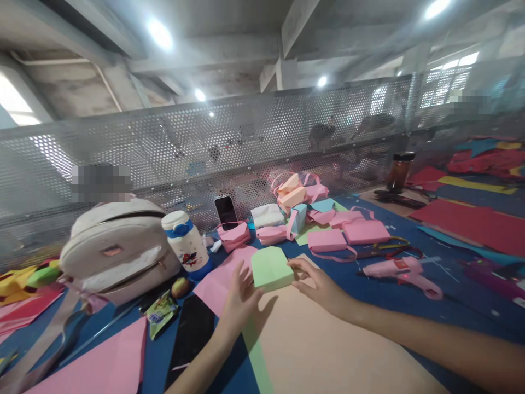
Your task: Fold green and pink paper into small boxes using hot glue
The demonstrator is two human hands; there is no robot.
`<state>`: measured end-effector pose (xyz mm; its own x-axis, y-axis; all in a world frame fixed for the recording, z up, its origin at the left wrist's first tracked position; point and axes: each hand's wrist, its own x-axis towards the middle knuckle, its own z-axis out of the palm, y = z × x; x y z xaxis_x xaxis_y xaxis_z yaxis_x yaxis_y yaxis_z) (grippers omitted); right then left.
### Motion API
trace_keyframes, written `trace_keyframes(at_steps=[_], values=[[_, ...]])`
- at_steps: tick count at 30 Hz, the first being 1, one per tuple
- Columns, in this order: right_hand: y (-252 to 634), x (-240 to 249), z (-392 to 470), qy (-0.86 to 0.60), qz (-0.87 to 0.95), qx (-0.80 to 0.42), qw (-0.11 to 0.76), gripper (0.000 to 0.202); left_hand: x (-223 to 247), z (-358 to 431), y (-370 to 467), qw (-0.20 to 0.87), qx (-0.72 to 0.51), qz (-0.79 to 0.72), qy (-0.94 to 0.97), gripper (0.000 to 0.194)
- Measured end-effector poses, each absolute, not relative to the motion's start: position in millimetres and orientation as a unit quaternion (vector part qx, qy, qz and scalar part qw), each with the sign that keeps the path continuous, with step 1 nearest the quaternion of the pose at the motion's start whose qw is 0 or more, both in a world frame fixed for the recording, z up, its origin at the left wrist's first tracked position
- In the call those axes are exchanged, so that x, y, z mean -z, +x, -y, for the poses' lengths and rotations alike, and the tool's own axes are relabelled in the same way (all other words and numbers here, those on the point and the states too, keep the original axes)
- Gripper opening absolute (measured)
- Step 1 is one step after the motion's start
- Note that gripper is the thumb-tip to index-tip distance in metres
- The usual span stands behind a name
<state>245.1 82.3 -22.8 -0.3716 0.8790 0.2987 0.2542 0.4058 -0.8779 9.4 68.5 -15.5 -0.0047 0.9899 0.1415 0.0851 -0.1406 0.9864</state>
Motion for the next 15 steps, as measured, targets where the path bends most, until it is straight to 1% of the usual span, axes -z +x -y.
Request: trace_keyframes(at_steps=[4,8,12,15], values=[[245,26,-83,-0.37,0.725,-0.378,0.441,0.036,10,-68,10,0.455,-0.52,-0.465,0.554,0.077],[246,28,-82,-0.373,0.723,-0.341,0.471,0.039,0,-62,10,0.432,-0.53,-0.46,0.567,0.072],[246,26,-80,-0.37,0.73,-0.338,0.465,0.039,-7,-54,11,0.401,-0.507,-0.479,0.594,0.066],[246,22,-76,-0.368,0.729,-0.368,0.444,0.039,-11,-49,15,0.402,-0.481,-0.489,0.607,0.067]])
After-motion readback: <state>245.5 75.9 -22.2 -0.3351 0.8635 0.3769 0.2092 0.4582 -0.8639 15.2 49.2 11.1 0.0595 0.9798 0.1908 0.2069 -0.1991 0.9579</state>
